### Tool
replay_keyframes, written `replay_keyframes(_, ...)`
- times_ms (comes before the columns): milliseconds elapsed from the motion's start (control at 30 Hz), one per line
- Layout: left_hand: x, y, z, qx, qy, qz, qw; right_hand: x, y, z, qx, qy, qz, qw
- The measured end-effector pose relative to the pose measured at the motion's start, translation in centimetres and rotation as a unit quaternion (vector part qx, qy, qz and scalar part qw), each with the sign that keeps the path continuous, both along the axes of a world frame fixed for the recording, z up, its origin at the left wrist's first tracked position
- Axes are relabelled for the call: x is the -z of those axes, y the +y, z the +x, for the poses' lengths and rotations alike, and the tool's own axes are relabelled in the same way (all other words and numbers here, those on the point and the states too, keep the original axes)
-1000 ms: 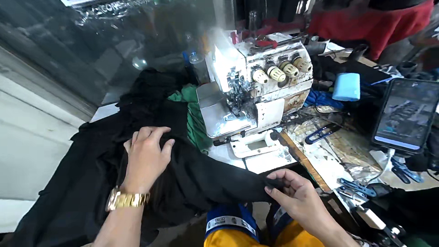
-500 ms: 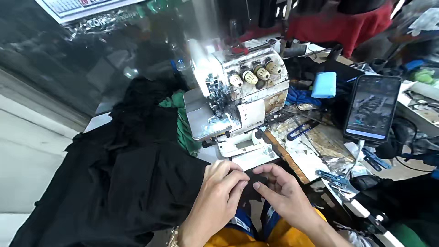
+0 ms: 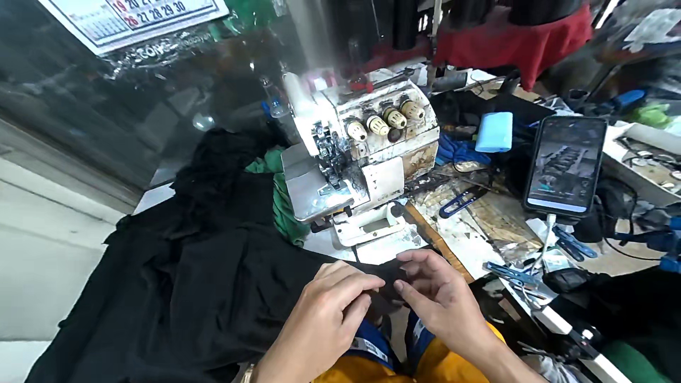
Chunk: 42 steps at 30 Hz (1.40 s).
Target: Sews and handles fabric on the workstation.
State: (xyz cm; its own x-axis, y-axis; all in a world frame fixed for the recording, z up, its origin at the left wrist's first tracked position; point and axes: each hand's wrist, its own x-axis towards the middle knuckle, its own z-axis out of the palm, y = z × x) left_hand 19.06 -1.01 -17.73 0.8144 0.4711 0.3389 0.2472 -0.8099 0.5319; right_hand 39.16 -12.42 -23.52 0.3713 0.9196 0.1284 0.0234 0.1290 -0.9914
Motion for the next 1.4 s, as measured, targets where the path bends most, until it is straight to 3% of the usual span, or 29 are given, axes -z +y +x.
replay_keyframes(200,0.0,-0.3,1.5,-0.004,-0.064,-0.040,0.997,-0.2,-0.1,0.0,0.001,-0.015,0.023,1.000)
replay_keyframes(333,1.6,0.1,2.7,-0.036,-0.044,-0.042,0.997,-0.3,-0.4,0.3,0.012,-0.025,0.032,0.999)
replay_keyframes(800,1.6,-0.3,3.4,-0.094,-0.022,-0.036,0.995,-0.4,-0.6,-0.1,0.014,0.029,0.061,0.998)
replay_keyframes(967,0.9,0.7,3.3,-0.027,0.053,-0.065,0.996,-0.8,-0.8,0.2,-0.005,0.048,0.057,0.997)
replay_keyframes(1067,0.2,1.3,3.1,0.004,0.013,-0.104,0.995,-1.3,-0.6,0.2,-0.034,0.060,0.077,0.995)
replay_keyframes(1167,-0.7,1.3,3.1,-0.028,-0.031,-0.109,0.993,-0.9,-0.1,-0.4,-0.072,0.029,0.065,0.995)
replay_keyframes(1400,-0.9,2.0,1.9,-0.063,-0.063,-0.141,0.986,-1.0,0.0,-0.3,-0.046,-0.025,0.015,0.999)
